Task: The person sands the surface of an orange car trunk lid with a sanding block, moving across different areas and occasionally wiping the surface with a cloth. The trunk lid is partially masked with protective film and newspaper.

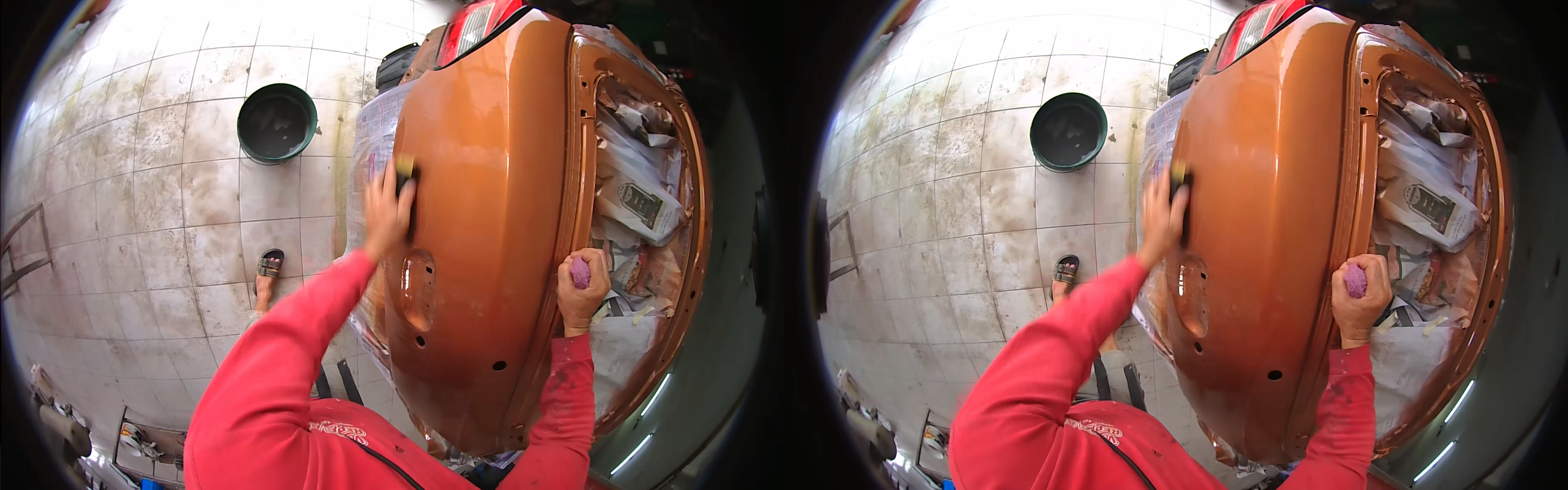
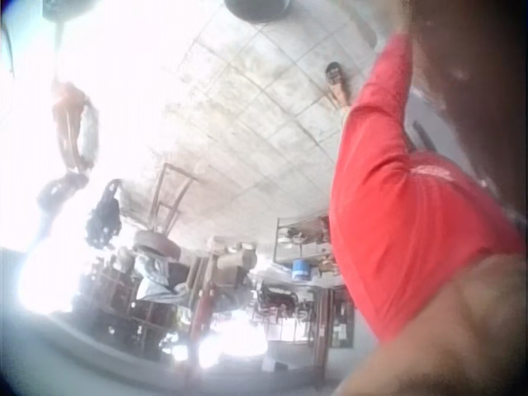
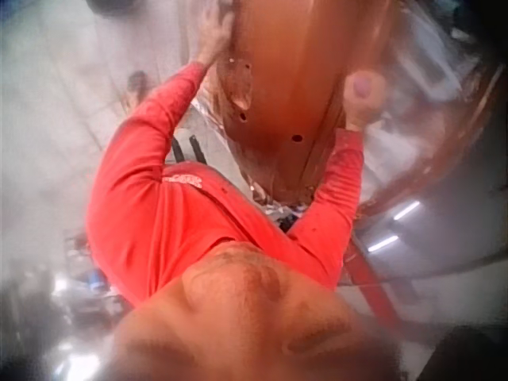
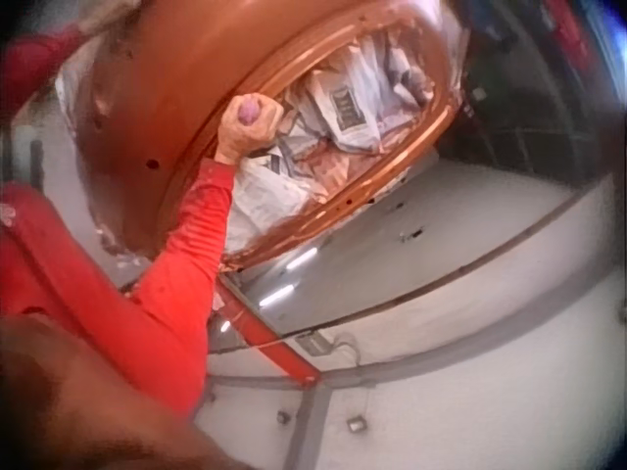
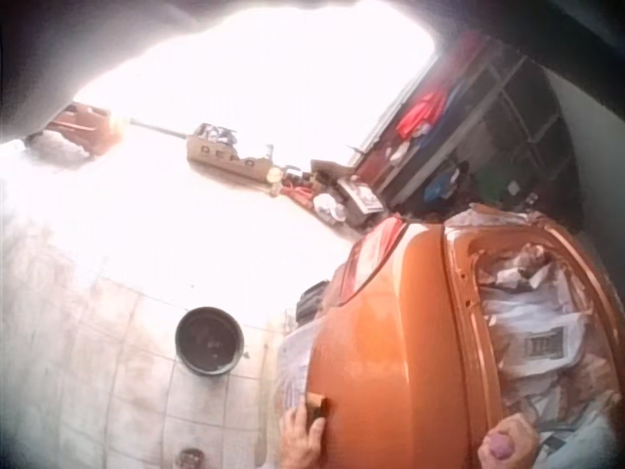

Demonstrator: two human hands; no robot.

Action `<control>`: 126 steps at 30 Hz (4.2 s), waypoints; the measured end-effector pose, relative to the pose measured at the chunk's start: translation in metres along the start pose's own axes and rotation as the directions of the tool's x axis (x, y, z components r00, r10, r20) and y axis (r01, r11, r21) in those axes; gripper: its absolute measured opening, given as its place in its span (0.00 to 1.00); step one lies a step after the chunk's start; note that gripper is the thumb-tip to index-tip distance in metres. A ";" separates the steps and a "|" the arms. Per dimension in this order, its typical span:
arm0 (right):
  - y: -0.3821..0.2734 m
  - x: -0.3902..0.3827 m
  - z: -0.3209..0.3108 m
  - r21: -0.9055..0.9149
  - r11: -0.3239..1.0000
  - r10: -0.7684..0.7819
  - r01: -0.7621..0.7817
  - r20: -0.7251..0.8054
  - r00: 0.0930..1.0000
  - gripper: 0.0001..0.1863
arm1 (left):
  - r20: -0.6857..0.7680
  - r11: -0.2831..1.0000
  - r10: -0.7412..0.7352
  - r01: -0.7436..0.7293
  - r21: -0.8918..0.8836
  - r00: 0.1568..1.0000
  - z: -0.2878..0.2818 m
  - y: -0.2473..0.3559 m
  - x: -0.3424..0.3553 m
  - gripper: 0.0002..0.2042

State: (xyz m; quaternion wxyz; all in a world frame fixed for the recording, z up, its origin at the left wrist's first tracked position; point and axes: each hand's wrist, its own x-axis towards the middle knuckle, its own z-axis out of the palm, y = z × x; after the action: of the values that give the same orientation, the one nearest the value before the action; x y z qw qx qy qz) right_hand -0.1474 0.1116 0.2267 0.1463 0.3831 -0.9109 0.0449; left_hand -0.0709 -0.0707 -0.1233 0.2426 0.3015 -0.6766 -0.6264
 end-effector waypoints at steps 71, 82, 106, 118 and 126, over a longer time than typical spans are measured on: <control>0.029 0.017 0.020 -0.037 0.995 -0.096 0.092 -0.120 0.988 0.08 | 0.100 0.920 0.383 -0.389 0.047 0.918 -0.056 -0.062 -0.117 0.35; 0.036 0.005 0.012 -0.043 0.996 -0.083 0.080 -0.093 0.992 0.07 | 0.101 0.965 0.256 -0.261 0.040 0.961 -0.038 -0.062 -0.205 0.35; 0.043 0.006 0.015 -0.048 0.994 -0.104 0.098 -0.126 0.987 0.08 | 0.122 0.981 0.167 -0.153 -0.117 0.978 -0.043 -0.075 -0.257 0.35; 0.042 0.006 0.014 -0.049 0.994 -0.107 0.101 -0.131 0.986 0.07 | -0.059 0.961 -0.032 0.014 -0.275 0.998 -0.031 -0.036 -0.297 0.30; 0.025 0.019 0.021 -0.006 0.996 -0.090 0.090 -0.102 0.991 0.07 | -0.192 0.991 -0.011 -0.015 -0.136 0.981 -0.023 -0.029 -0.054 0.28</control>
State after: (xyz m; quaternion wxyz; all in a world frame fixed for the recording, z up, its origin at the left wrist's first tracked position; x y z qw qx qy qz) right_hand -0.1828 0.1124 0.2133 0.1949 0.4208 -0.8841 0.0570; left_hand -0.0140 -0.0493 -0.1474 0.3276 0.3424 -0.6058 -0.6391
